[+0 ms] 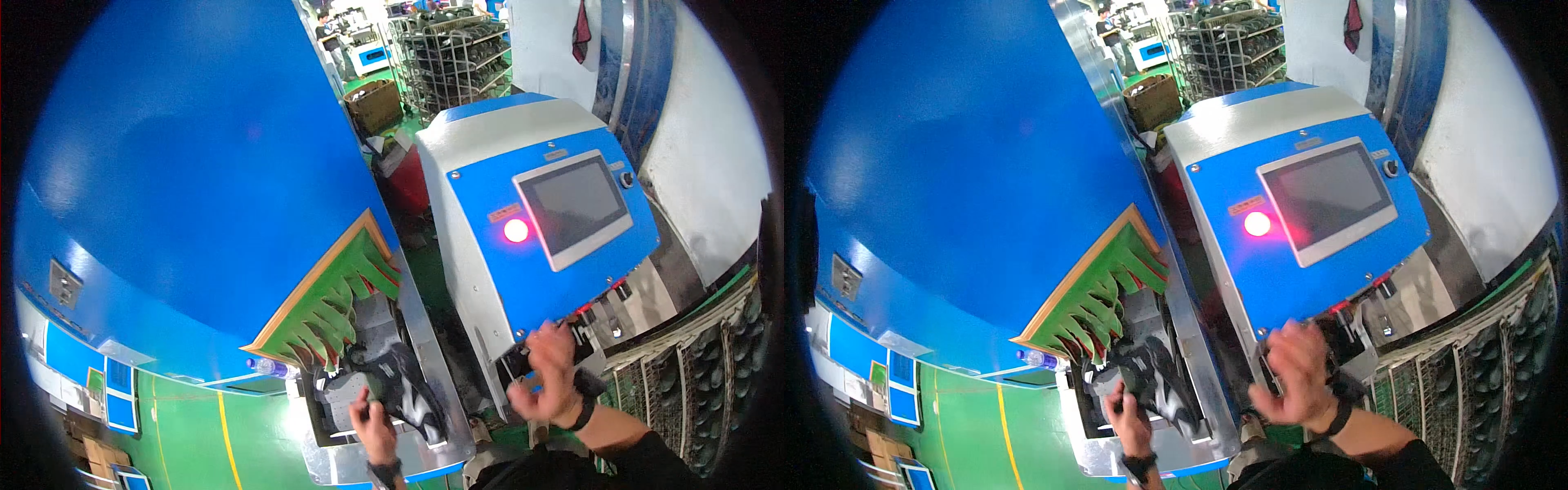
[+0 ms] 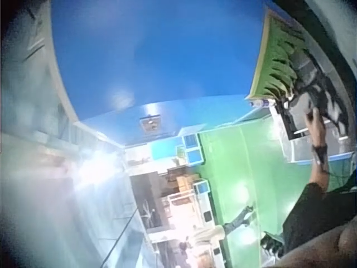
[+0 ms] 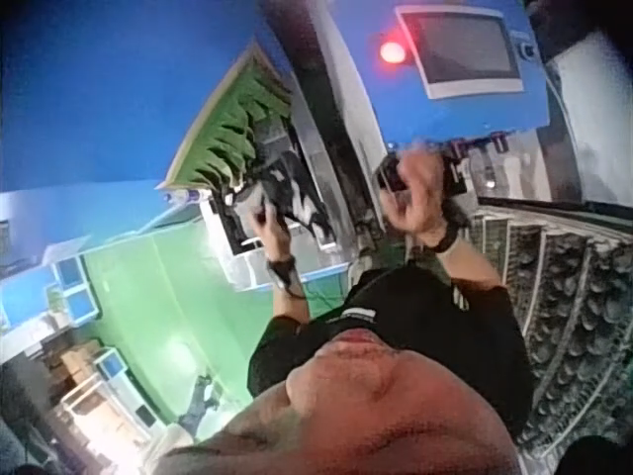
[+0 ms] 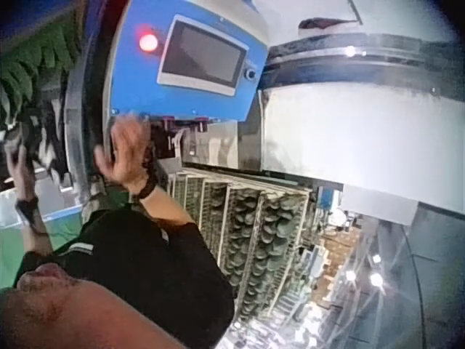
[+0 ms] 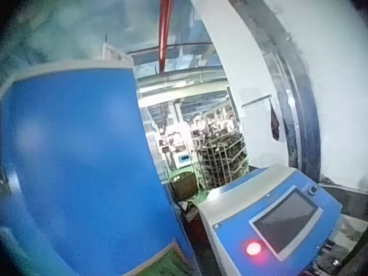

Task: Operating industrial machines to perform lasting and molding on shoe uppers in a factory setting.

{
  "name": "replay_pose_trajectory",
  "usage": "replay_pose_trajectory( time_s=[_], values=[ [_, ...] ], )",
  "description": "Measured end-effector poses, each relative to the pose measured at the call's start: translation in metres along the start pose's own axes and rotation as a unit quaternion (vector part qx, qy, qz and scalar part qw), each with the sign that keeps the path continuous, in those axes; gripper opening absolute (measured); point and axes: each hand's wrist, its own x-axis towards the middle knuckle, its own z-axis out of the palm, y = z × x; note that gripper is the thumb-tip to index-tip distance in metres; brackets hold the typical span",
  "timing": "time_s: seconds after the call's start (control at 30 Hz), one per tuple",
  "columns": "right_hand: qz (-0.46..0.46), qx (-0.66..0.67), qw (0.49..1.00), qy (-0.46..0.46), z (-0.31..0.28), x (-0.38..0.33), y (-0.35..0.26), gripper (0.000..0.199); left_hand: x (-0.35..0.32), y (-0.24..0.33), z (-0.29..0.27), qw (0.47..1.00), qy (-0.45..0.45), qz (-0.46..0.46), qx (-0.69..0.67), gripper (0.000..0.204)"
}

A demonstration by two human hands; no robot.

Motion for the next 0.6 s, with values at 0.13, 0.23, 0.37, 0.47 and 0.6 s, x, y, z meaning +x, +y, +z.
replay_pose_trajectory(
  time_s=[0.13, 0.23, 0.37, 0.47, 0.6],
  values=[
    [0.373, 0.528, 0.759, -0.081, 0.017, -0.090, -0.041, 0.099, -0.128, -0.018, 0.051, 0.962, -0.162, 0.041, 0.217, 0.066],
    [0.432, 0.627, 0.624, -0.180, -0.013, -0.107, -0.012, 0.110, -0.196, -0.021, 0.095, 0.956, -0.178, -0.081, 0.219, 0.089],
    [0.372, 0.477, 0.780, -0.162, -0.039, -0.133, 0.004, 0.117, -0.208, -0.035, 0.144, 0.953, -0.080, -0.163, 0.241, 0.063],
    [0.360, 0.502, 0.778, -0.110, -0.076, -0.102, 0.006, 0.120, -0.211, -0.048, 0.172, 0.934, -0.027, -0.101, 0.342, 0.056],
    [0.324, 0.399, 0.849, -0.125, -0.123, -0.118, 0.043, 0.112, -0.241, -0.053, 0.211, 0.816, -0.104, -0.010, 0.569, 0.047]
  ],
)
